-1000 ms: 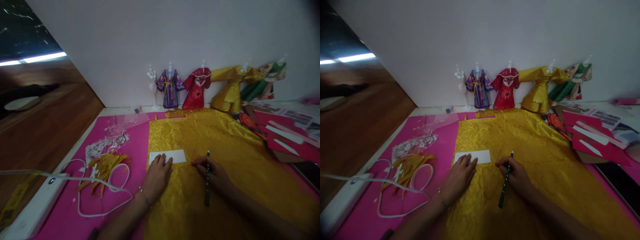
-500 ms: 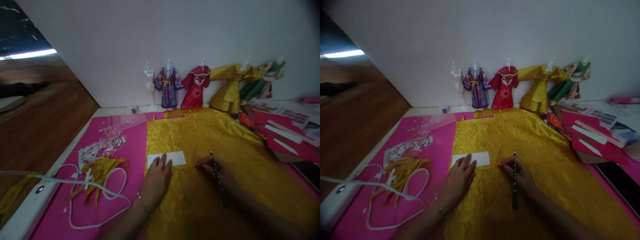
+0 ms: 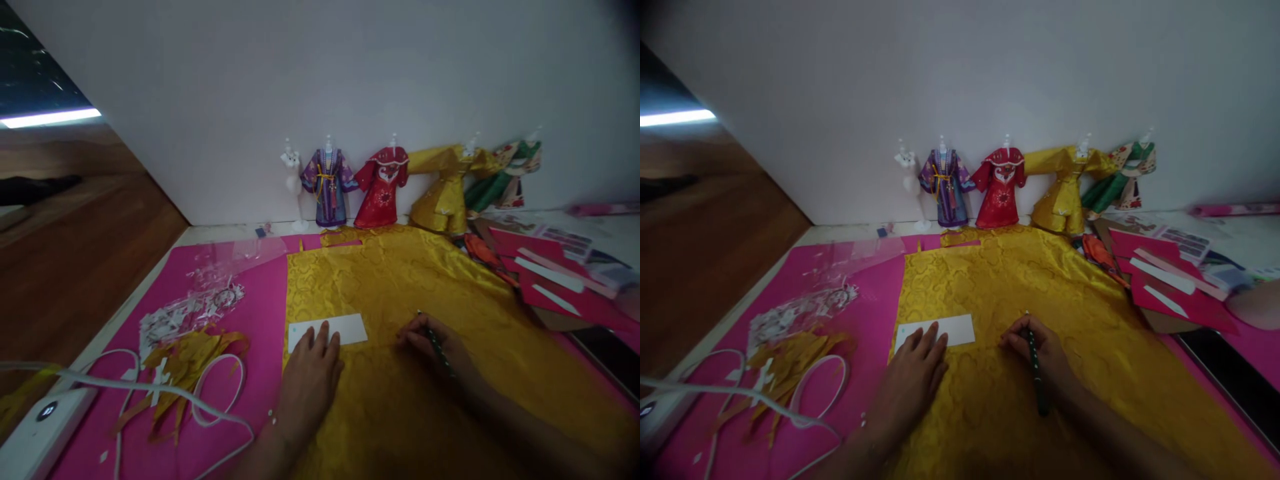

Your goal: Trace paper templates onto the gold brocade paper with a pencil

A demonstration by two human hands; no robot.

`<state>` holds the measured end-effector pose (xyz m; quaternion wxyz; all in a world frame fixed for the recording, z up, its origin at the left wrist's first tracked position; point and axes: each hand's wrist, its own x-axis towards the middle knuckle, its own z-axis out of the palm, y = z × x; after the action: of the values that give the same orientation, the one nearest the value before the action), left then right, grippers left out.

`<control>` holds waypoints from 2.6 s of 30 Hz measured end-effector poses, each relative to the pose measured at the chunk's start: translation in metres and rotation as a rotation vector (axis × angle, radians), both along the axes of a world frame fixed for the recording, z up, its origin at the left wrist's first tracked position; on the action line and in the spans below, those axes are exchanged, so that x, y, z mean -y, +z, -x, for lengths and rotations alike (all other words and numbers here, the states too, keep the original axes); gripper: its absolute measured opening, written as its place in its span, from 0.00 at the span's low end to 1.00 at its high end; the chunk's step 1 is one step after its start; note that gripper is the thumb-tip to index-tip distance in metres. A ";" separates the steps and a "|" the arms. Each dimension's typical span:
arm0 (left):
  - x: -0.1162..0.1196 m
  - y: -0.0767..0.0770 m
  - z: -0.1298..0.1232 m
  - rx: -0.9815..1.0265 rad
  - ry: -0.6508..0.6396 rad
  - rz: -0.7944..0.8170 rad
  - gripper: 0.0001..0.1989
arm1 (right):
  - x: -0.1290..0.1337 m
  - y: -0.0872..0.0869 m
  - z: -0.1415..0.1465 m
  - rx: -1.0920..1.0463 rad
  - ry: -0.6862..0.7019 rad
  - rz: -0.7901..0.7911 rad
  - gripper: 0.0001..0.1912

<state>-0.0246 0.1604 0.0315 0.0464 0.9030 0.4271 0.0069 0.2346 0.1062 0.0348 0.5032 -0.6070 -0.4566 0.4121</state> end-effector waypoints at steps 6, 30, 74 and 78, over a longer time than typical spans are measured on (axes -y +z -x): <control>0.004 0.007 -0.003 -0.007 0.024 0.029 0.25 | -0.001 0.000 0.002 0.265 0.108 -0.009 0.13; 0.004 -0.006 0.001 0.032 0.009 -0.022 0.27 | -0.060 -0.005 0.015 0.341 0.287 -0.220 0.07; 0.005 0.004 0.001 0.022 0.043 0.119 0.29 | -0.056 -0.033 0.012 0.473 0.340 -0.234 0.08; 0.005 0.004 0.000 0.029 0.054 0.119 0.29 | -0.057 -0.034 0.011 0.469 0.342 -0.255 0.08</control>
<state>-0.0249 0.1554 0.0350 0.1060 0.8865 0.4503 -0.0042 0.2235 0.1628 0.0005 0.3796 -0.5320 -0.7035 0.2791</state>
